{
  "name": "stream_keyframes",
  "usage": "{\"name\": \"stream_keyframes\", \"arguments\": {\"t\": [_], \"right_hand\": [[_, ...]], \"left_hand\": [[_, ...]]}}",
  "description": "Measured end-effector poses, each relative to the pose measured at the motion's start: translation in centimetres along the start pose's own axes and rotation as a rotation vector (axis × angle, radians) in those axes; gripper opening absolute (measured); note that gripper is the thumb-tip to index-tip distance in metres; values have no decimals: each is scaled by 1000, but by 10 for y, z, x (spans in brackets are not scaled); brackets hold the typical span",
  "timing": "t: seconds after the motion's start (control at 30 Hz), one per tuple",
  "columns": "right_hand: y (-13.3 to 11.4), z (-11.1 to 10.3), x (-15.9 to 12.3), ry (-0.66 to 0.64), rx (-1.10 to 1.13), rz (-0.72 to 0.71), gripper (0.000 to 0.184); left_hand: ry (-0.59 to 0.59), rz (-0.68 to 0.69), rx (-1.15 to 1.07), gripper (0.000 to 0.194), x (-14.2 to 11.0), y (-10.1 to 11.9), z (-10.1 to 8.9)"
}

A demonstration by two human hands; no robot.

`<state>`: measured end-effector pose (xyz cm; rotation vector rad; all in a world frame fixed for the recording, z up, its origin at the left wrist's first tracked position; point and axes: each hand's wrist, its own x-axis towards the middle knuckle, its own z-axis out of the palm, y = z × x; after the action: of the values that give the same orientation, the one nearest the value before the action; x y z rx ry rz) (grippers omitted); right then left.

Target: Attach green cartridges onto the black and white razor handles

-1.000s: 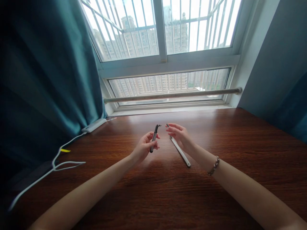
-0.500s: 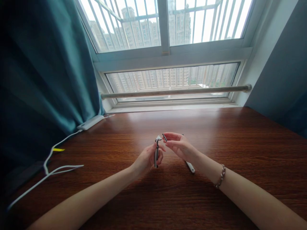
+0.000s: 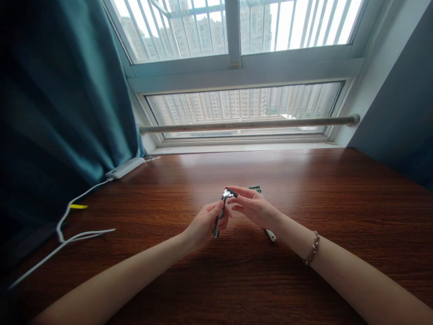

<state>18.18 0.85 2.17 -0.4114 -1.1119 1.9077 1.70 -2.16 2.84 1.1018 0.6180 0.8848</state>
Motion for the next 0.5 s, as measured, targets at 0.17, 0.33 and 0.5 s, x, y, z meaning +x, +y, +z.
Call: {"name": "stream_keyframes", "arguments": {"t": [0.17,0.33,0.5], "right_hand": [[0,3,-1,-32,7,9,37],[0,4,0,-30,-12,17,38],[0,3,-1,-47,6,11,37]], "left_hand": [[18,-49,-1,44,0,3,0],[26,-48,46,46,-1,3,1],[7,-33,47,44,-1,1,1]]}}
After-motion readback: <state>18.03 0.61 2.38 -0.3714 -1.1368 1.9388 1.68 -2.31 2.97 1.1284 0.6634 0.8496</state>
